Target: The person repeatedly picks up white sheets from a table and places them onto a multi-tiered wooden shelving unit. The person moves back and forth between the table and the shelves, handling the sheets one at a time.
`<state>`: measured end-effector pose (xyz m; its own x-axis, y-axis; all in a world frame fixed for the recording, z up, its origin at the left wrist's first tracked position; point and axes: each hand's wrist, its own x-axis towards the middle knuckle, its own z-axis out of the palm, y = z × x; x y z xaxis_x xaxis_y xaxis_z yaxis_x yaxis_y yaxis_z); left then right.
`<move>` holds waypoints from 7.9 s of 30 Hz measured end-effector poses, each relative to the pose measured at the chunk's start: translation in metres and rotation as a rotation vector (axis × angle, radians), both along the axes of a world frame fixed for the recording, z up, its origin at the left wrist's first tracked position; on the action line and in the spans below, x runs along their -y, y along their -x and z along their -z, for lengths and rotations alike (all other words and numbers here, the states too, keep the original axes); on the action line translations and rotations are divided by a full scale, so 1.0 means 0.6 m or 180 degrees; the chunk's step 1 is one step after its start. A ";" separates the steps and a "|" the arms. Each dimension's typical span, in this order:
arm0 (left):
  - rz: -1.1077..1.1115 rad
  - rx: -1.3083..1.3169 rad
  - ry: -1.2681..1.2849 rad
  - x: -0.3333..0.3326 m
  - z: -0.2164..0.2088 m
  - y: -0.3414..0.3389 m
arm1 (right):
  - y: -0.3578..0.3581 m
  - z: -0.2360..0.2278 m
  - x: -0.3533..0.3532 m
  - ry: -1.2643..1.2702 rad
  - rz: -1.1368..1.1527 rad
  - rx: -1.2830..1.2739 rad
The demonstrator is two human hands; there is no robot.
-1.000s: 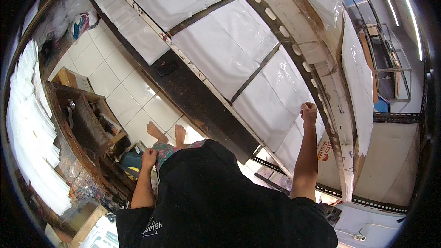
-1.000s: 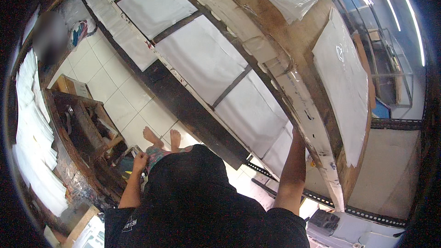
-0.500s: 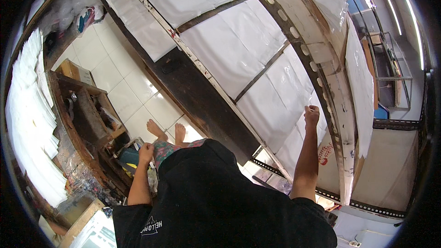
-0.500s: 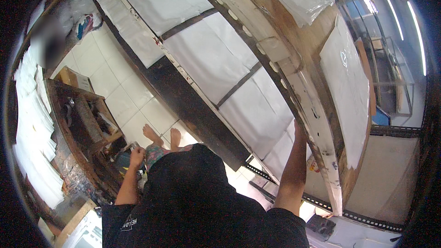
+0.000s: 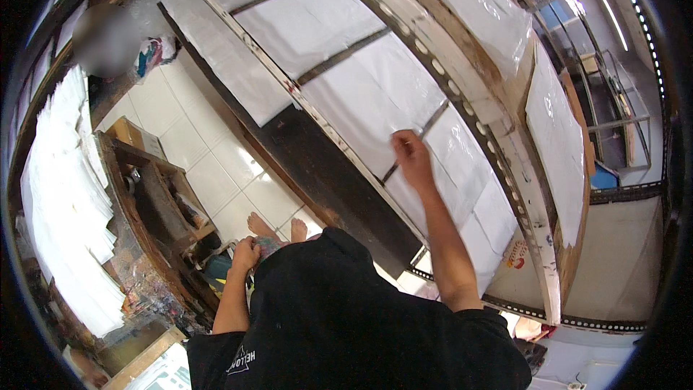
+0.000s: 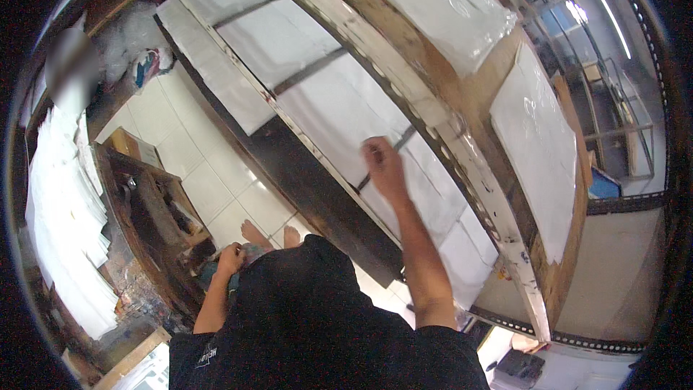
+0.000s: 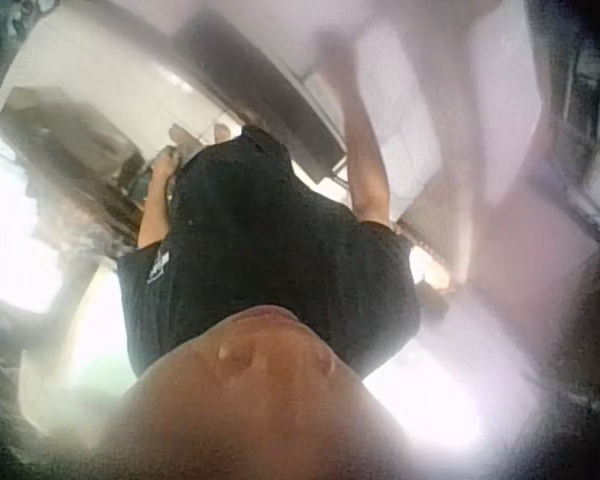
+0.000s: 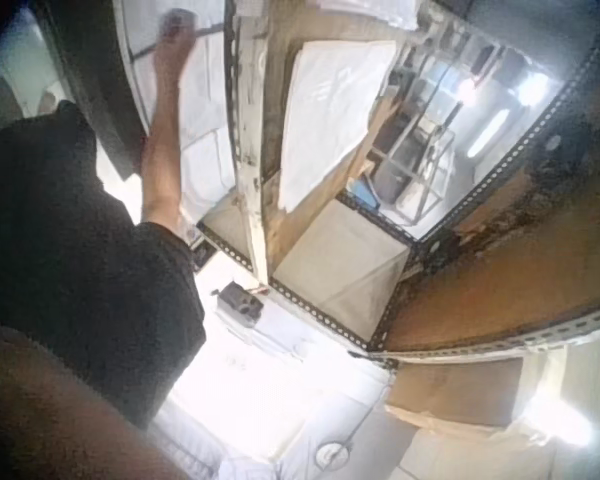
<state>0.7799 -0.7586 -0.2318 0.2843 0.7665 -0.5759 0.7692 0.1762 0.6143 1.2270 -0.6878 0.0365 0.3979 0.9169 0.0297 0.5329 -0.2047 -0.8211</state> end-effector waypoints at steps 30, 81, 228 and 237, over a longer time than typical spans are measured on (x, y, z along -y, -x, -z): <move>-0.2220 0.0082 -0.2015 -0.206 -0.404 0.224 | 0.315 0.514 -0.228 0.1667 -0.2328 0.0032; -0.3565 0.0370 -0.2674 -0.258 -0.325 0.309 | 0.619 0.432 -0.529 0.2877 -0.4001 0.1088; -0.1139 0.0926 0.0208 -0.154 0.071 0.117 | 0.169 -0.083 -0.023 0.0317 0.0146 -0.0104; -0.2085 0.1237 -0.0437 -0.257 -0.176 0.140 | 0.403 0.062 -0.244 0.0856 -0.2020 -0.1369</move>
